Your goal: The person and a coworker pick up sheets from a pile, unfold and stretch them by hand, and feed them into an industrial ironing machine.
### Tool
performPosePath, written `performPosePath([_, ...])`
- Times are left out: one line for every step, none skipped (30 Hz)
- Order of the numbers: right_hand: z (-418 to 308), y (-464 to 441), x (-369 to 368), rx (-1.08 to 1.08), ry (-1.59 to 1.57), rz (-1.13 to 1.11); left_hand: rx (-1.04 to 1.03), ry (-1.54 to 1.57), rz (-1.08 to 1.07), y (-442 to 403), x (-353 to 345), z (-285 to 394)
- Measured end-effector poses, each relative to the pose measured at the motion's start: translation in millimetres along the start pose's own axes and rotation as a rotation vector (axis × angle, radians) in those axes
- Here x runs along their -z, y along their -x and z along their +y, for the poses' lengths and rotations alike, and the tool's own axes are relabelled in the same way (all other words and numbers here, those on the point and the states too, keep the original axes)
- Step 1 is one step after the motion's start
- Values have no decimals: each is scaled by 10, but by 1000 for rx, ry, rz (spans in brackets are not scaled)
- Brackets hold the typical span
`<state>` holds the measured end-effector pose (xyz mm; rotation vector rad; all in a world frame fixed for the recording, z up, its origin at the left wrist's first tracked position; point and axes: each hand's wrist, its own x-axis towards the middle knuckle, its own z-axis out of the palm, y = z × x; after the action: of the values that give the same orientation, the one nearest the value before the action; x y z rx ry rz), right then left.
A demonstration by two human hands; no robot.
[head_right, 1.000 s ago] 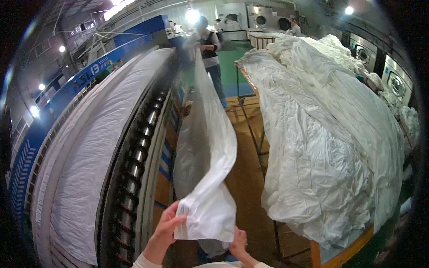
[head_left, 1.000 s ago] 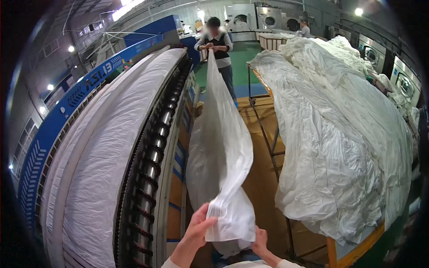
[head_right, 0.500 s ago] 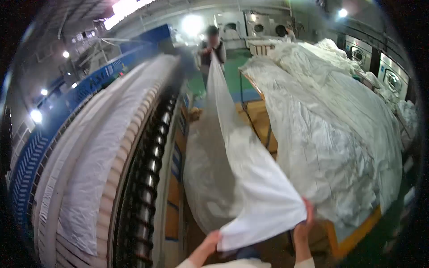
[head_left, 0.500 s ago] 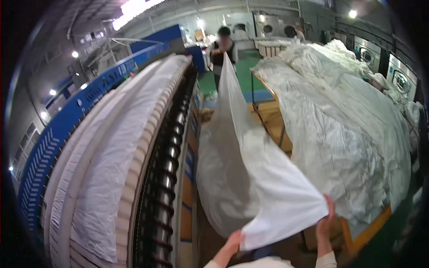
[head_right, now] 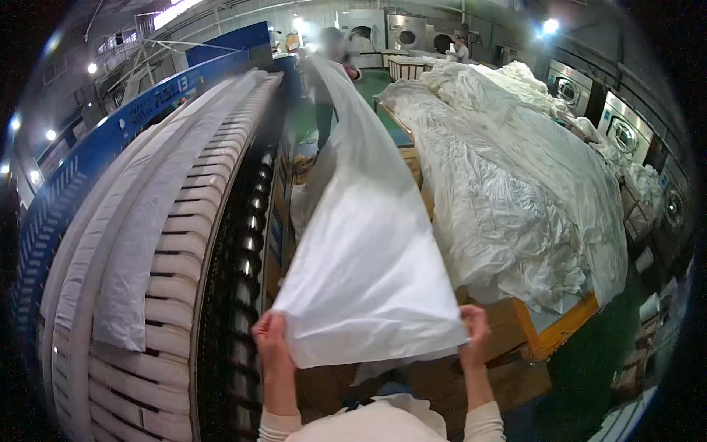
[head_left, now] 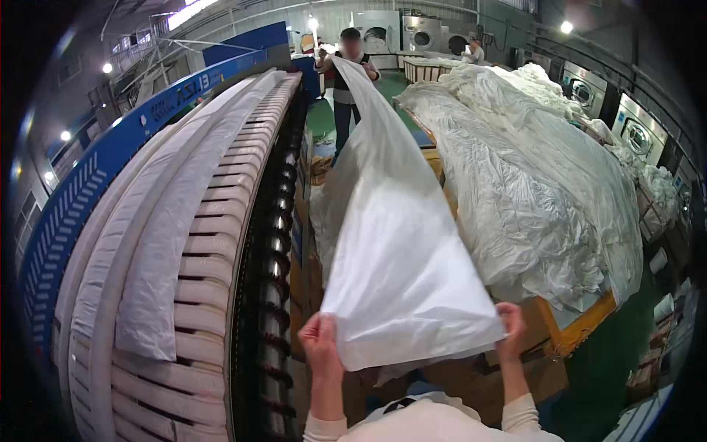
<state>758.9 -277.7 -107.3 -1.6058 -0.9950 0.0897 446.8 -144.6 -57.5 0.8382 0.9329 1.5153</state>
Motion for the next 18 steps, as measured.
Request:
performPosePath([397,132,-184,39,-124,-23,-157,-129,13,34,74,118])
performPosePath([415,249,-242,9,43,-171,-205,-178,65,53,117,304])
performPosePath([326,350,-355,112,129,-249,-318,-266,-56,26,273,524])
performPosePath([315,476,-482,120,103,-395,-474,-354,327,117,142,669])
performPosePath([291,602,-593,165,85,-538,-429,-500,197,151,309,1004])
performPosePath([238,744,-711,205,68,-678,-519,-544,242,187,369,1204])
performPosePath([146,892,-831,233,52,-822,-579,-636,226,194,516,1377])
performPosePath([43,1010,-941,213,-18,-920,-642,-728,215,202,665,1549])
performPosePath([-57,1069,-1076,200,-86,-1015,-708,-816,208,212,815,1719])
performPosePath([-120,1094,-1232,248,-109,-1065,-771,-958,254,197,816,1906])
performPosePath([-190,1117,-1381,295,-135,-1115,-790,-1118,186,129,949,2110])
performPosePath([-305,1165,-1499,316,-97,-1173,-758,-1168,191,26,1105,2224])
performPosePath([-424,1217,-1609,335,-61,-1225,-726,-1279,243,5,1260,2330])
performPosePath([-538,1264,-1692,383,-67,-1261,-694,-1390,293,-20,1393,2443])
performPosePath([-653,1304,-1760,430,-72,-1293,-660,-1499,341,-62,1533,2562])
performPosePath([-758,1369,-1847,474,-81,-1323,-661,-1576,382,-106,1747,2644])
performPosePath([-826,1472,-1971,488,-103,-1317,-660,-1652,427,-127,2041,2659])
performPosePath([-856,1577,-2107,506,-118,-1308,-662,-1719,475,-161,2323,2641])
